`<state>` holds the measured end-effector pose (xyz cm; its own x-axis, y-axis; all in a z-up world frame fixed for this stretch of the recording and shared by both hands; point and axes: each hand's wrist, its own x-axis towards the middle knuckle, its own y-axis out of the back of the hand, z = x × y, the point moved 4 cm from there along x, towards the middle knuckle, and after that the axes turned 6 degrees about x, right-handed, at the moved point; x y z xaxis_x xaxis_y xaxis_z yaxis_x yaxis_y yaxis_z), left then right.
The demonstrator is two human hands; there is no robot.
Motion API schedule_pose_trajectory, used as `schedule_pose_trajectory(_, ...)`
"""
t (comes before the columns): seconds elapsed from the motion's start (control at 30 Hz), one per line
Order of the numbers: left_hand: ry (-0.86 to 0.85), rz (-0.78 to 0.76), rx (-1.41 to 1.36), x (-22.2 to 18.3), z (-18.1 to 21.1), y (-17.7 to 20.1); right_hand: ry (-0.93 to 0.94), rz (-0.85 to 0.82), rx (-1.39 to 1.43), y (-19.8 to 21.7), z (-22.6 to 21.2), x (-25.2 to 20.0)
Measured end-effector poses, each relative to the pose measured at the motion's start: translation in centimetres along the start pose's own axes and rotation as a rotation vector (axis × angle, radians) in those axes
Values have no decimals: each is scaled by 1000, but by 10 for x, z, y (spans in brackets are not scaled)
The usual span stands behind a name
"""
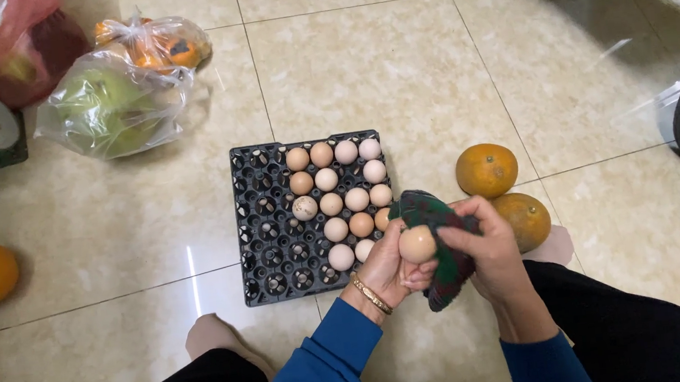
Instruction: Cleaning eggs by wiping each one individually with a cloth and organizing them in a tray.
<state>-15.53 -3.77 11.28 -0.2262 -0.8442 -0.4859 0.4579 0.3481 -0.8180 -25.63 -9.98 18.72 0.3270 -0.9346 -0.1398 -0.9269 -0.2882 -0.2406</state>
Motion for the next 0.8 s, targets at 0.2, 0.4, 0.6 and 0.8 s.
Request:
schedule_pose_trajectory(0.2,-144,98,144,7,5,11,3,11,22,-2,1,5)
schedule_pose_trajectory(0.4,-177,119,166,6,3,8,-25,5,44,12,12,3)
schedule_pose_trajectory(0.6,-738,196,774,-5,39,4,174,44,-297,-23,-1,-2)
schedule_pose_trajectory(0.8,-373,262,342,10,8,9,128,182,-124,-8,10,21)
